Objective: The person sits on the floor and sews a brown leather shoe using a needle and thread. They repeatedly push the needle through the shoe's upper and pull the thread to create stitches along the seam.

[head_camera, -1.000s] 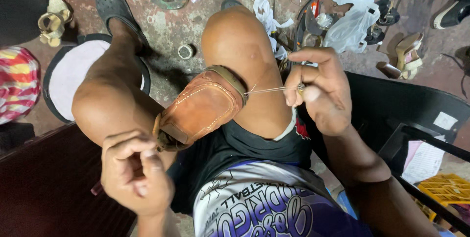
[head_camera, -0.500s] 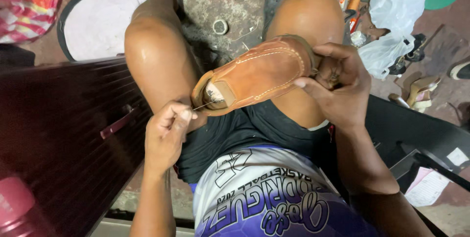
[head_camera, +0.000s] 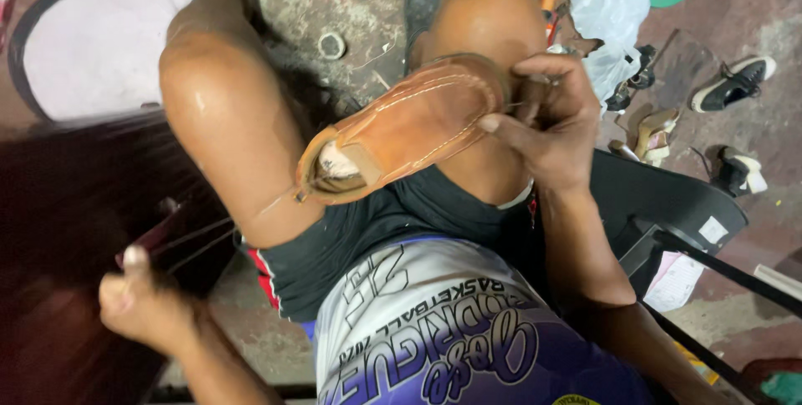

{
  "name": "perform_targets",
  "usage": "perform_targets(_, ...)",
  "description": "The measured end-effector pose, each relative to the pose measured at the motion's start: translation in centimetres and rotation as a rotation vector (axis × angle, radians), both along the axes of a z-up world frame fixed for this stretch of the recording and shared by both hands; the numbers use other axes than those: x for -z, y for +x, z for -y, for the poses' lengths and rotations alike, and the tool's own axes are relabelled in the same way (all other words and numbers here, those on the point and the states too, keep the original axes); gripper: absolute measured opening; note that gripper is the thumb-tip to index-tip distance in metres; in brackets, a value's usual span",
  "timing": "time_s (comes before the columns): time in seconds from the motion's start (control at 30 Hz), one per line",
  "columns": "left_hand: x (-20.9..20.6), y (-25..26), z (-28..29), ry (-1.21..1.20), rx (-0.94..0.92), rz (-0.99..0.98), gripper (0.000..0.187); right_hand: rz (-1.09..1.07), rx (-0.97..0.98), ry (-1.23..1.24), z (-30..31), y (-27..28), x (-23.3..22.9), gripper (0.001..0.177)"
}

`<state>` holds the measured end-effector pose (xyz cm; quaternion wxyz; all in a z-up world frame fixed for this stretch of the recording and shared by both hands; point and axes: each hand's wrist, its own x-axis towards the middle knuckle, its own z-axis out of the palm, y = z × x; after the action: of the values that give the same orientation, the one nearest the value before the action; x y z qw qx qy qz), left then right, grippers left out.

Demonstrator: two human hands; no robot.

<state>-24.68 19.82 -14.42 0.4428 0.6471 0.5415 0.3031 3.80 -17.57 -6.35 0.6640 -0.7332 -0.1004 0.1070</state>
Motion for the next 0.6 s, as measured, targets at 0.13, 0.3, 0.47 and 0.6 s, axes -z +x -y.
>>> perform_targets(0.13,3.0,1.6,2.0,0.187,0.233,-0.215,0.037,-0.075,-0.010,0.075,0.4,1.0,-0.2,0.055)
perform_targets(0.3,-3.0,6.8,5.9,0.600,0.444,-0.116,0.026,0.056,-0.021,-0.146,0.6,0.8,-0.5,0.051)
perform_targets(0.47,-10.2,12.0,9.6,0.503,0.945,-0.021,0.020,-0.005,0.000,-0.015,0.7,-0.3,-0.4,0.052)
perform_targets(0.6,-9.8,16.0,11.2,0.470,1.198,-0.135,0.016,-0.034,0.013,-0.035,0.2,-0.3,-0.5,0.052)
